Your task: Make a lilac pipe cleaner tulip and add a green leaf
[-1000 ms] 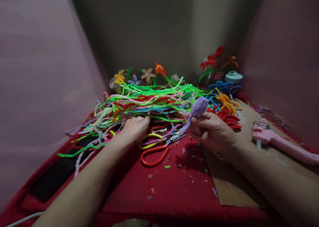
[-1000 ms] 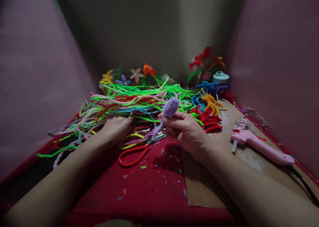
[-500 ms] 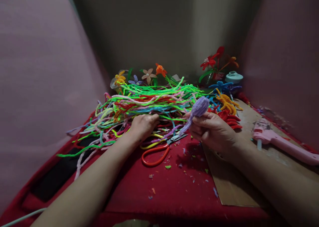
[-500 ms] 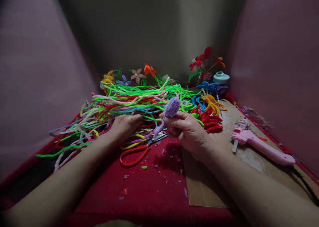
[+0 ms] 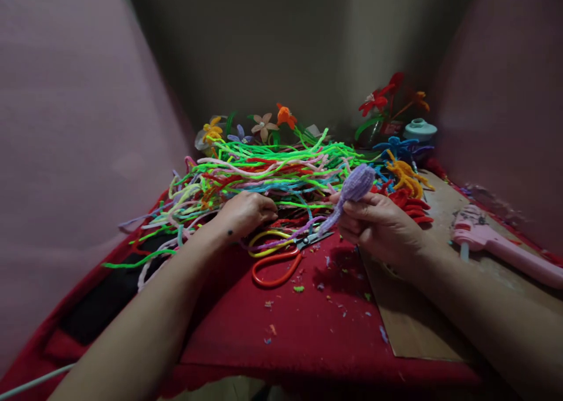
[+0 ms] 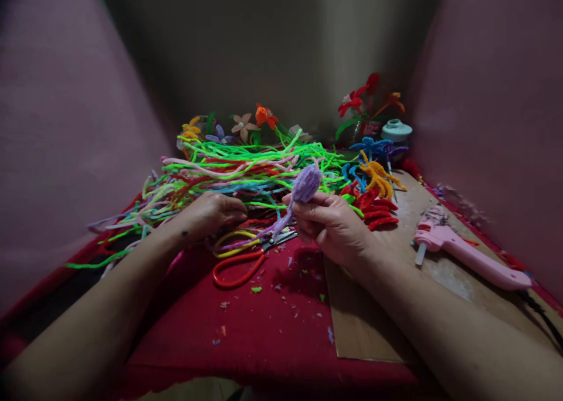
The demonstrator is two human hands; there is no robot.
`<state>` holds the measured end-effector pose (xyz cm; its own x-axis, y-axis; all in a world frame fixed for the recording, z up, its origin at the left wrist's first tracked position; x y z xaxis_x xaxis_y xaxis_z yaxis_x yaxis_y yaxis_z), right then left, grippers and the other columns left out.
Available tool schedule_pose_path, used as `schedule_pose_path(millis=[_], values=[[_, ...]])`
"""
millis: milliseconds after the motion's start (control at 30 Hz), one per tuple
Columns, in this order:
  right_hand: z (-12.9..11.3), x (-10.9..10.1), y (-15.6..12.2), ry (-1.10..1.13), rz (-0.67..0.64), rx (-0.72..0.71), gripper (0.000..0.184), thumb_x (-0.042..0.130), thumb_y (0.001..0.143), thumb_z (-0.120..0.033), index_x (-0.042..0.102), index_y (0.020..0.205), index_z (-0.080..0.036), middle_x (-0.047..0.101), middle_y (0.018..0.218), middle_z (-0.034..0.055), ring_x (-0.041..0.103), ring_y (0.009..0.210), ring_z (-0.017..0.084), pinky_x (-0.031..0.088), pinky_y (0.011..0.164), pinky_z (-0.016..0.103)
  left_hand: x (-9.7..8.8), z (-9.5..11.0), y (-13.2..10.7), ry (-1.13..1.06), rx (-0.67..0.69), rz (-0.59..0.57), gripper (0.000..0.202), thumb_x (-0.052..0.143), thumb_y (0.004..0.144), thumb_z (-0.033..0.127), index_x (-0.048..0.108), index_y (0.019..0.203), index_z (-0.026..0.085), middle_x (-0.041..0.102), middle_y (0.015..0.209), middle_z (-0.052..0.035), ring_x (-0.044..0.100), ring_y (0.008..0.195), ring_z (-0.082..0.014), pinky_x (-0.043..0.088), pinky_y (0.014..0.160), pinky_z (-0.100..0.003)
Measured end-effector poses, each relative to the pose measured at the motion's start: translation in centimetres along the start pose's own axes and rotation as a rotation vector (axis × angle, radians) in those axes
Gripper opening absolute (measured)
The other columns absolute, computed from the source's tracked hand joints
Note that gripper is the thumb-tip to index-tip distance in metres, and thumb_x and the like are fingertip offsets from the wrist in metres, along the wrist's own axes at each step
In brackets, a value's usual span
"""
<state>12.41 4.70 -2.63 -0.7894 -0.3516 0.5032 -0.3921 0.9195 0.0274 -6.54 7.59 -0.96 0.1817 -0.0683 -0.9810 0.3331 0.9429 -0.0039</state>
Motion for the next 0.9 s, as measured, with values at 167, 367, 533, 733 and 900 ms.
schedule_pose_path(millis=[167,367,533,733,900], values=[[-0.1,-0.1,-0.1,-0.013,0.02,0.0,0.014,0.072,0.059,-0.02,0.069,0.073,-0.016,0.031,0.047,-0.0065,0.023,0.044,0.006,0.019,0.04,0.022,0.3,0.5,0.5,-0.015,0.062,-0.016,0.031,0.047,0.081,0.038,0.069,0.075,0.017,0.062,0.062,-0.0007,0.049,0.057,-0.0113,0.033,0.052,-0.02],[0.0,-0.2,0.1,-0.035,0.019,-0.003,0.012,0.07,0.061,-0.02,0.069,0.073,-0.017,0.031,0.047,-0.0063,0.024,0.044,0.007,0.022,0.04,0.022,0.3,0.6,0.1,0.007,0.119,-0.114,0.027,0.044,0.08,0.028,0.07,0.079,0.019,0.063,0.066,0.0011,0.051,0.059,-0.0108,0.035,0.056,-0.019],[0.0,-0.3,0.1,-0.023,0.009,-0.011,0.01,0.07,0.062,-0.02,0.068,0.072,-0.018,0.031,0.047,-0.0064,0.024,0.044,0.007,0.02,0.04,0.022,-0.2,0.0,-0.7,0.265,0.068,-0.102,0.024,0.048,0.075,0.027,0.071,0.081,0.027,0.067,0.071,-0.0002,0.053,0.059,-0.0141,0.033,0.053,-0.024],[-0.1,-0.1,-0.1,-0.028,-0.002,-0.015,0.009,0.071,0.062,-0.02,0.068,0.071,-0.018,0.03,0.048,-0.0067,0.022,0.044,0.007,0.019,0.041,0.023,-1.6,-1.7,-1.1,0.322,-0.087,-0.03,0.025,0.045,0.077,0.029,0.07,0.072,0.026,0.066,0.067,-0.0016,0.055,0.059,-0.0143,0.033,0.053,-0.023],[-0.1,0.0,-0.1,-0.028,-0.015,-0.019,0.011,0.071,0.063,-0.021,0.068,0.074,-0.017,0.032,0.05,-0.0059,0.023,0.046,0.007,0.019,0.043,0.023,-1.8,-2.2,-1.5,0.345,-0.126,-0.056,0.023,0.049,0.076,0.032,0.072,0.074,0.029,0.068,0.07,0.0,0.056,0.06,-0.0146,0.031,0.05,-0.023]])
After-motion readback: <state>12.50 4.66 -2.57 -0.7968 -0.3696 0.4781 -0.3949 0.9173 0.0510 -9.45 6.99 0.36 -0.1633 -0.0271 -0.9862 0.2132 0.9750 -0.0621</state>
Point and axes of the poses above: each hand's wrist, its own y-axis towards the middle knuckle, its own x-axis out of the palm, z = x × y, the point moved 7 cm from there along y, towards the middle knuckle
